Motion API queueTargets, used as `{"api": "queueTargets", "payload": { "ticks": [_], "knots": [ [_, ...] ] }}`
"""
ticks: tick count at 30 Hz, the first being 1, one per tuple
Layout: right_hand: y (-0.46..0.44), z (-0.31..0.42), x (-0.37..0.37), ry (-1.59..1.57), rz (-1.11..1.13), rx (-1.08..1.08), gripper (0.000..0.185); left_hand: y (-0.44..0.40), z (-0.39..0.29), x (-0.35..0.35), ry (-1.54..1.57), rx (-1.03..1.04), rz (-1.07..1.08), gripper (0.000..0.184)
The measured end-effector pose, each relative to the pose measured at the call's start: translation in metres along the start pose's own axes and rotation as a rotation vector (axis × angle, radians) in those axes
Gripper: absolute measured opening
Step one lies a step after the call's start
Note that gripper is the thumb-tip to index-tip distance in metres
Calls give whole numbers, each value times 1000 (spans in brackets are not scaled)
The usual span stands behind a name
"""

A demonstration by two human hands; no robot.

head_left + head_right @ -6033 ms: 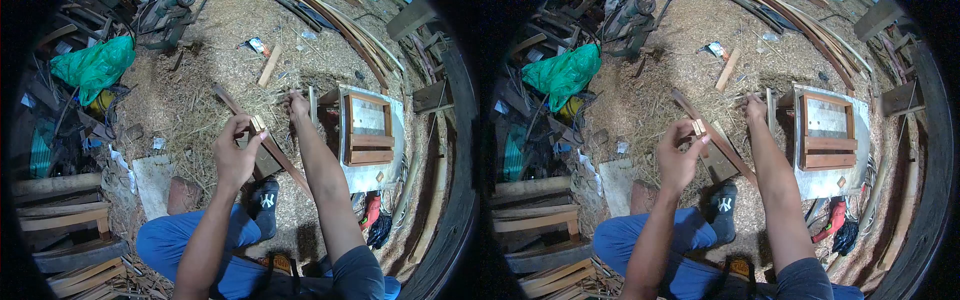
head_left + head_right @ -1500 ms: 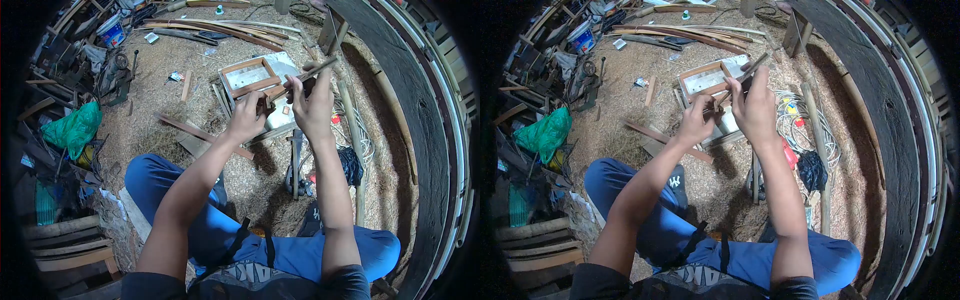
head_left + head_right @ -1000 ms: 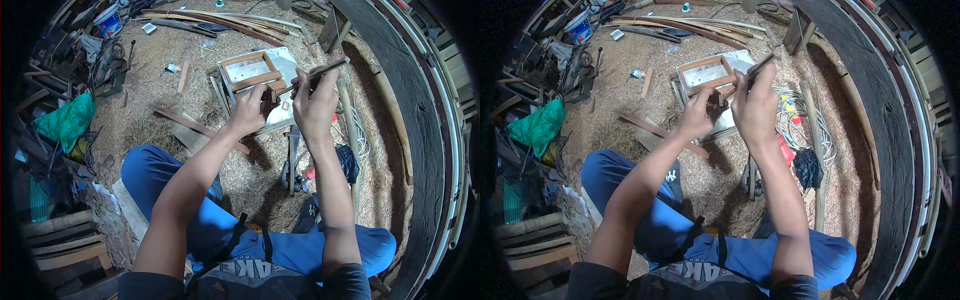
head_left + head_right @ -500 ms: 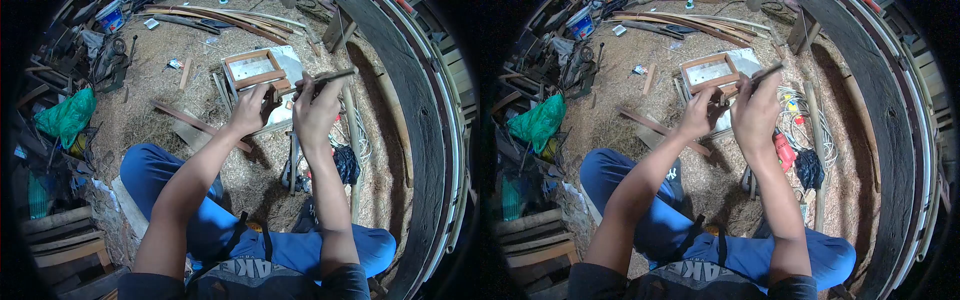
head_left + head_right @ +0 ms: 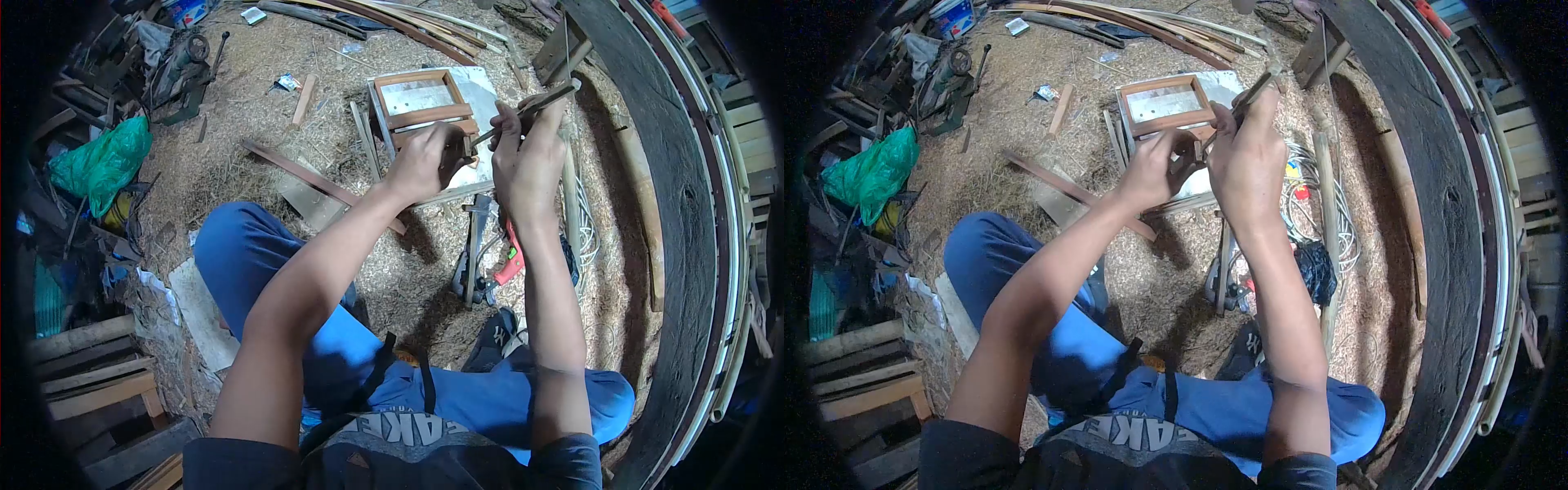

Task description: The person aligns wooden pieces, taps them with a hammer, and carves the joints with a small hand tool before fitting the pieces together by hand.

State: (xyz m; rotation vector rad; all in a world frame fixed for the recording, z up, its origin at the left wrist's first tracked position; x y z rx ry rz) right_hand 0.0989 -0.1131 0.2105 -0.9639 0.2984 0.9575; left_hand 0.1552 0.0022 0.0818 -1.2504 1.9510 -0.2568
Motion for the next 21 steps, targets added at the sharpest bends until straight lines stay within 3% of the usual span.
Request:
{"api": "queueTargets", "payload": {
  "ticks": [5,12,14,17,21],
  "knots": [
    [7,8,6,-2,-13,-122,32,1,-6,-7,-41,63,-68,37],
    [33,-10,16,-64,-74,-150,27,4,11,-4,43,-73,-24,37],
    [55,7,14,-16,-163,-360,26,5,7,-11,144,-49,-48,39],
    [59,2,19,-134,-141,-287,24,6,0,-19,48,35,-96,37],
    [60,3,24,-100,-91,-291,25,10,5,-18,66,-7,-78,38]
  ]
}}
Point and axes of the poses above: each hand's wrist, its own y-axis away from the middle knuckle, its own x-axis out of the palm, z = x × y, the point moved 10 cm from there along -y, towards the middle knuckle, and after that the axes turned 3 degrees about z, right-handed, at the moved point
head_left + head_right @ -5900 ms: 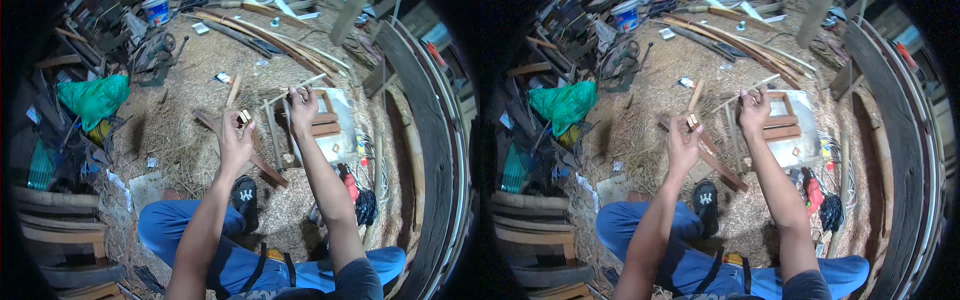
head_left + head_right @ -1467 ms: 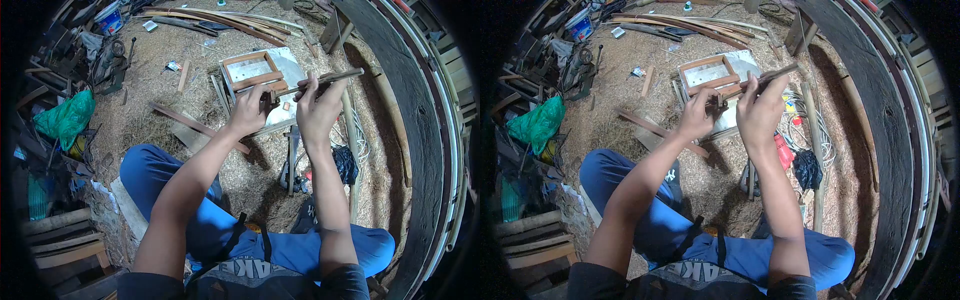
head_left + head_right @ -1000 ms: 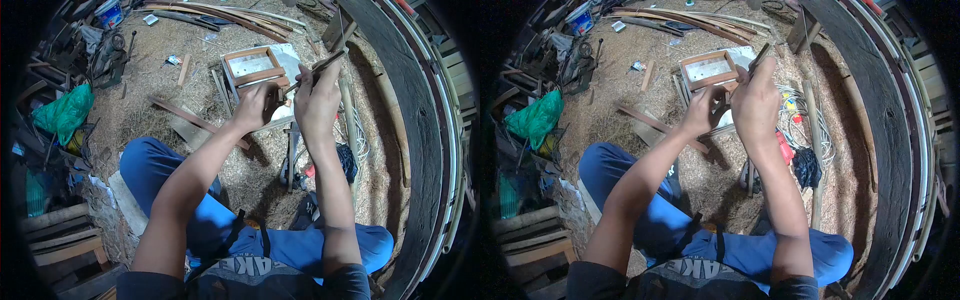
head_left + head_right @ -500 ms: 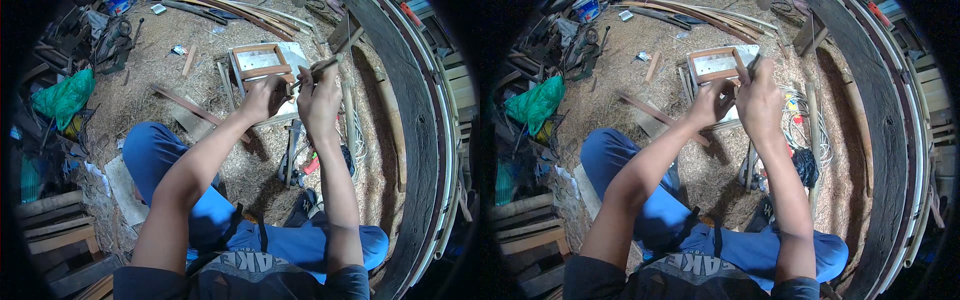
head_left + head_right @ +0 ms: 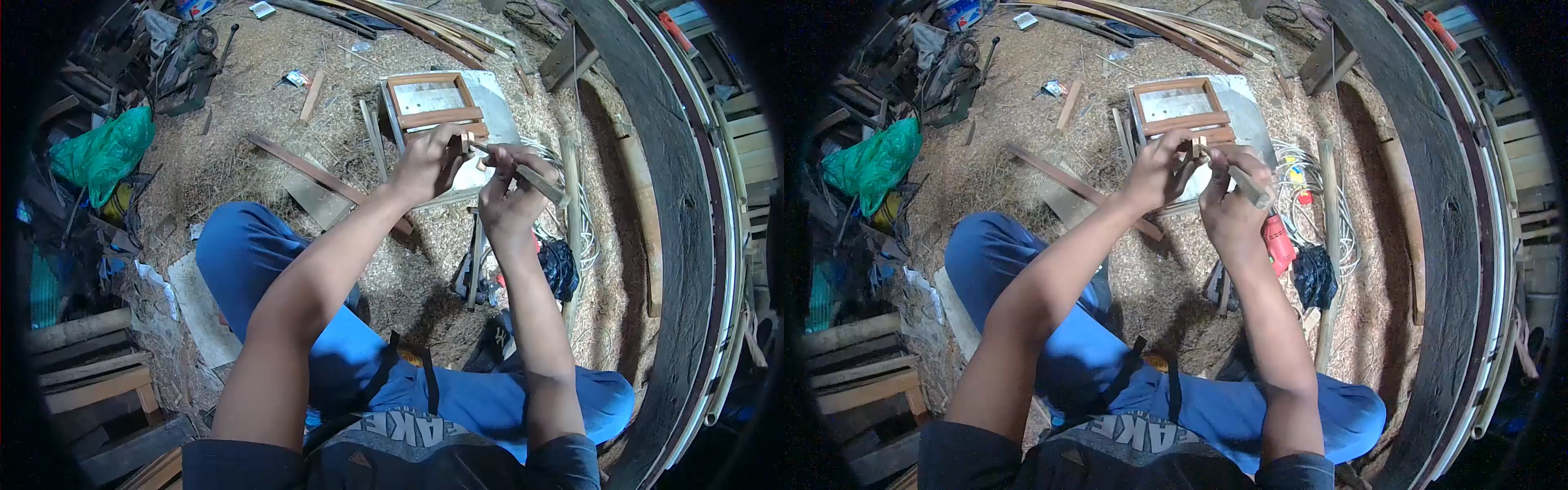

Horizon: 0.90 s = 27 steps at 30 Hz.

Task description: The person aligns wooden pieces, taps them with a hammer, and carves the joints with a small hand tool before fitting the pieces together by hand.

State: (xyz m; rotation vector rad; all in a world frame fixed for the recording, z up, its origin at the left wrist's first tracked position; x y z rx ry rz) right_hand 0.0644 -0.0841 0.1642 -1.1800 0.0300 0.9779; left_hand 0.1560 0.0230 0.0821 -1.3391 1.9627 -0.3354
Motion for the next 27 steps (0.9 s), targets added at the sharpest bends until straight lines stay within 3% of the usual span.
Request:
{"api": "queueTargets", "payload": {
  "ticks": [3,5,6,9,21,24,27],
  "knots": [
    [2,-14,12,-92,15,106,26,3,6,-6,-62,-31,-41,39],
    [4,-14,1,-349,-182,103,24,5,9,-4,-126,-30,-20,39],
    [0,0,-1,-294,-142,15,27,5,5,-7,-149,8,-46,40],
    [-3,3,-11,-340,-223,40,29,4,10,-10,-105,-26,-30,42],
    [0,-18,-6,-375,-181,73,27,-1,8,-3,-131,-39,-16,40],
    [-1,-14,-6,-217,-127,24,26,-1,11,2,-105,-61,11,42],
    [-11,-24,-23,-459,-272,228,18,-3,6,3,-81,-68,14,41]
  ]
}}
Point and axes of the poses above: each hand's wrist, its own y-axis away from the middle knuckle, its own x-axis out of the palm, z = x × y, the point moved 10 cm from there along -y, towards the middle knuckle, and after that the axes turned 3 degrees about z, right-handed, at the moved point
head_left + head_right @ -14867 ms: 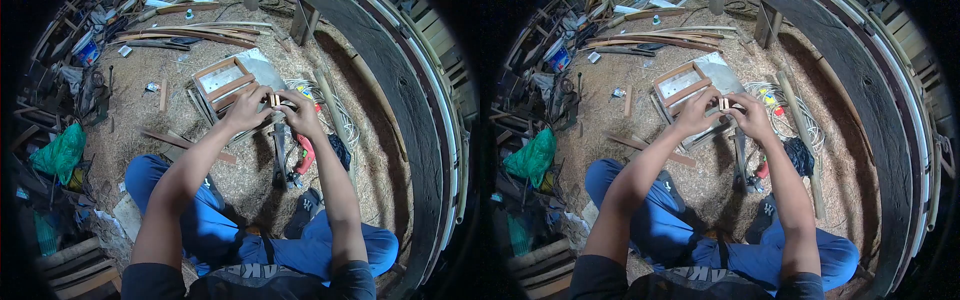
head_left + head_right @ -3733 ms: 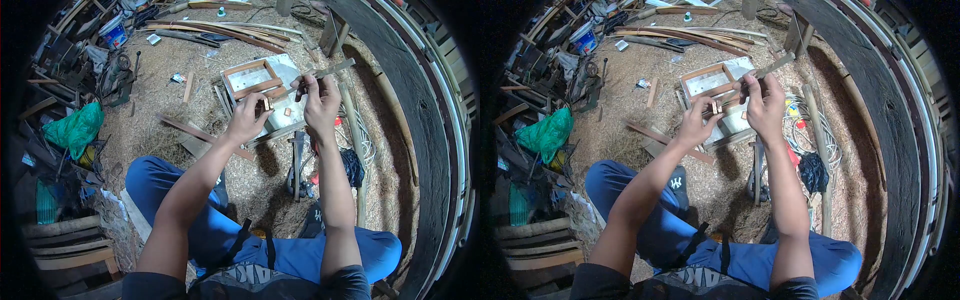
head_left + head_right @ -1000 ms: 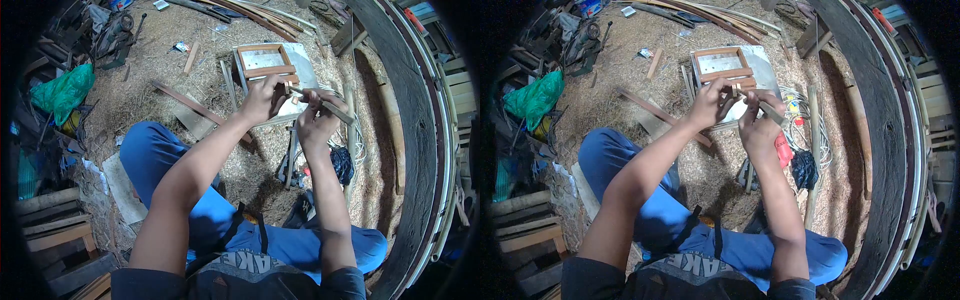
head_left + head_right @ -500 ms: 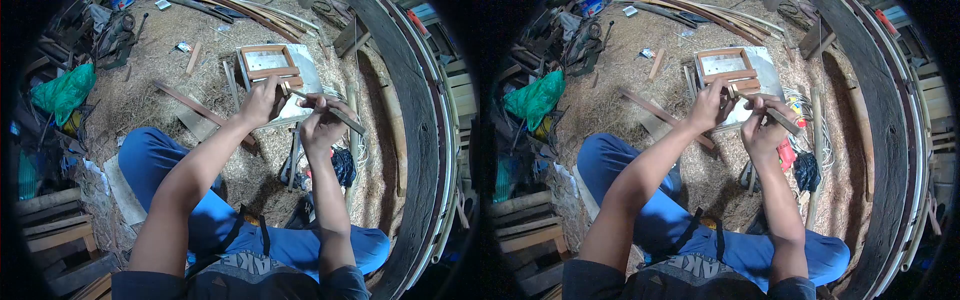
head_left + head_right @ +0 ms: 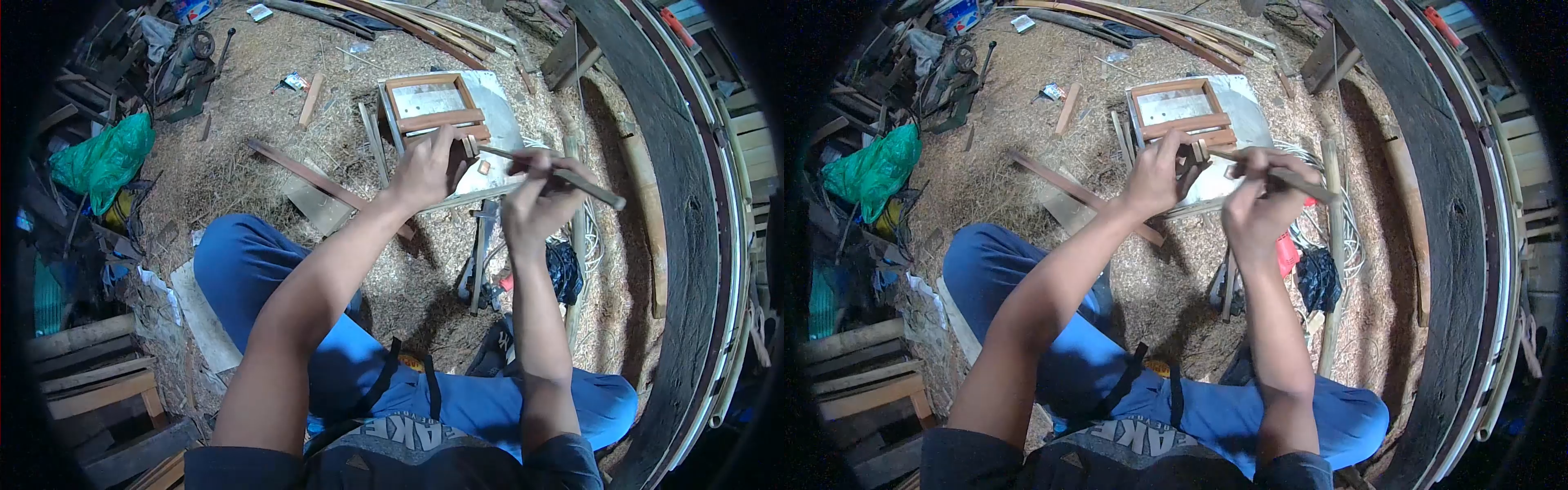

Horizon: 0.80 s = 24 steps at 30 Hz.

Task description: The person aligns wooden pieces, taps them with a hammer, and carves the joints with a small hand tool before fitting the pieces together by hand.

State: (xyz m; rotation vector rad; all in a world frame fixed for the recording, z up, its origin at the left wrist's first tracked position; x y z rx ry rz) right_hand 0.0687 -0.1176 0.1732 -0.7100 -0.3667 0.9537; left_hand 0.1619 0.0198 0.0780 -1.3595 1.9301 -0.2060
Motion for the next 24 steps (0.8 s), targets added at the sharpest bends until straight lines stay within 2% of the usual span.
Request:
{"api": "queueTargets", "payload": {
  "ticks": [4,6,7,8,10,11,16,18,21,24],
  "knots": [
    [-26,-24,-23,-91,-37,89,12,-7,-9,2,5,52,40,41],
    [-15,-69,-2,-64,281,401,13,-7,-8,4,36,60,82,41],
    [-5,-82,1,171,392,437,12,-8,-16,3,-1,119,83,41],
    [6,-95,8,95,405,328,19,-10,-19,3,-1,127,90,41],
    [15,-89,26,84,537,359,39,-12,-11,7,74,47,152,39],
    [15,-89,28,76,538,363,39,-11,-3,8,101,-24,179,37],
    [16,-103,27,61,555,453,46,-17,-4,8,123,-46,242,36],
    [14,-104,26,39,548,404,40,-19,-2,7,109,-52,266,35],
    [21,-120,25,101,602,535,39,-20,-7,6,95,6,274,37],
    [12,-109,28,93,617,431,40,-16,5,10,154,-116,294,40]
  ]
}}
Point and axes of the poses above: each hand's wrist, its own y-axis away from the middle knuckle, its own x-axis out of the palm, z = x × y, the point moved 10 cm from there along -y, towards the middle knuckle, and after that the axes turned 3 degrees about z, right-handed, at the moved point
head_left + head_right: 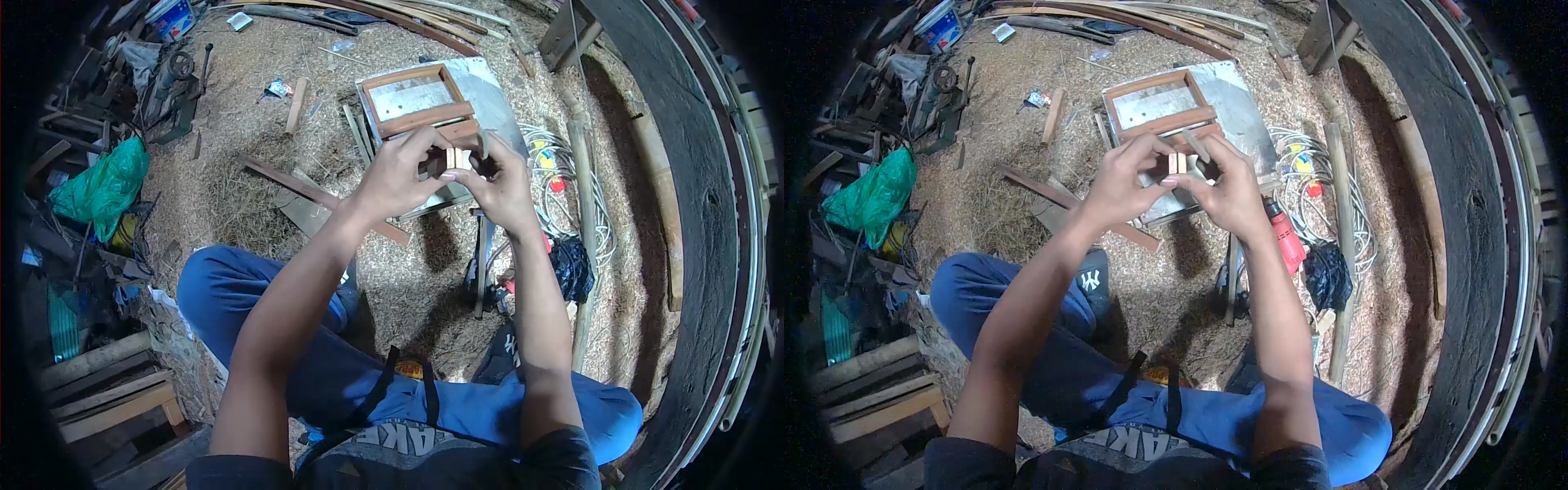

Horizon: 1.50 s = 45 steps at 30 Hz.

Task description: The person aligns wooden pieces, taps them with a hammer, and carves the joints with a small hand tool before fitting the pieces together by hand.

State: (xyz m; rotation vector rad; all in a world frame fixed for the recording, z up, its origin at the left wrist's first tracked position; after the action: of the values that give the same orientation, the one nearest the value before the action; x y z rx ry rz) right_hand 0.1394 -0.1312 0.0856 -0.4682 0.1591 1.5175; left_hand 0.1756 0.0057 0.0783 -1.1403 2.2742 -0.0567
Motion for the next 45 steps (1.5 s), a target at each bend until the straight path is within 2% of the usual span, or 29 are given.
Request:
{"api": "queueTargets", "payload": {
  "ticks": [2,4,6,8,12,14,18,30,32,33,34,36,38,39,40,42,45],
  "knots": [
    [-3,9,4,143,42,-97,43,1,11,0,-21,-32,-8,41],
    [-5,6,6,108,66,-35,42,0,5,-2,-2,-26,4,41],
    [-5,11,8,139,57,-189,41,0,8,-2,14,-27,14,41],
    [-6,0,10,101,73,-148,40,1,7,-4,-14,41,-16,41],
    [-7,0,5,71,77,-189,41,-3,2,-5,-106,104,-19,41],
    [-6,0,1,79,59,-218,41,-5,-8,-5,-119,208,-39,41],
    [-9,-9,-5,59,47,-111,38,-9,-11,-3,-153,214,-48,41],
    [-8,-10,-11,-7,15,-187,39,-13,-4,6,-114,176,-59,42],
    [4,-30,-25,-353,-109,-20,31,-12,3,2,-102,191,-126,40],
    [5,-31,-39,-277,-111,32,26,-12,5,-5,-113,103,-125,38],
    [6,-26,-55,-377,-150,-29,35,-12,4,-6,-116,105,-125,38],
    [2,4,-80,-229,-187,-272,43,-9,-6,-3,-121,182,-111,38],
    [12,20,-105,-71,-348,-411,44,-7,-7,0,-128,190,-111,38],
    [11,27,-111,-203,-385,-322,41,-7,-5,-1,-137,178,-118,38],
    [13,38,-108,-202,-386,-324,41,-7,-4,-3,-148,165,-126,38],
    [12,51,-98,-476,-289,-377,34,-6,-5,-1,-148,185,-125,39],
    [13,55,-86,-364,-260,-379,30,-7,-8,0,-152,214,-129,41]
  ]
}}
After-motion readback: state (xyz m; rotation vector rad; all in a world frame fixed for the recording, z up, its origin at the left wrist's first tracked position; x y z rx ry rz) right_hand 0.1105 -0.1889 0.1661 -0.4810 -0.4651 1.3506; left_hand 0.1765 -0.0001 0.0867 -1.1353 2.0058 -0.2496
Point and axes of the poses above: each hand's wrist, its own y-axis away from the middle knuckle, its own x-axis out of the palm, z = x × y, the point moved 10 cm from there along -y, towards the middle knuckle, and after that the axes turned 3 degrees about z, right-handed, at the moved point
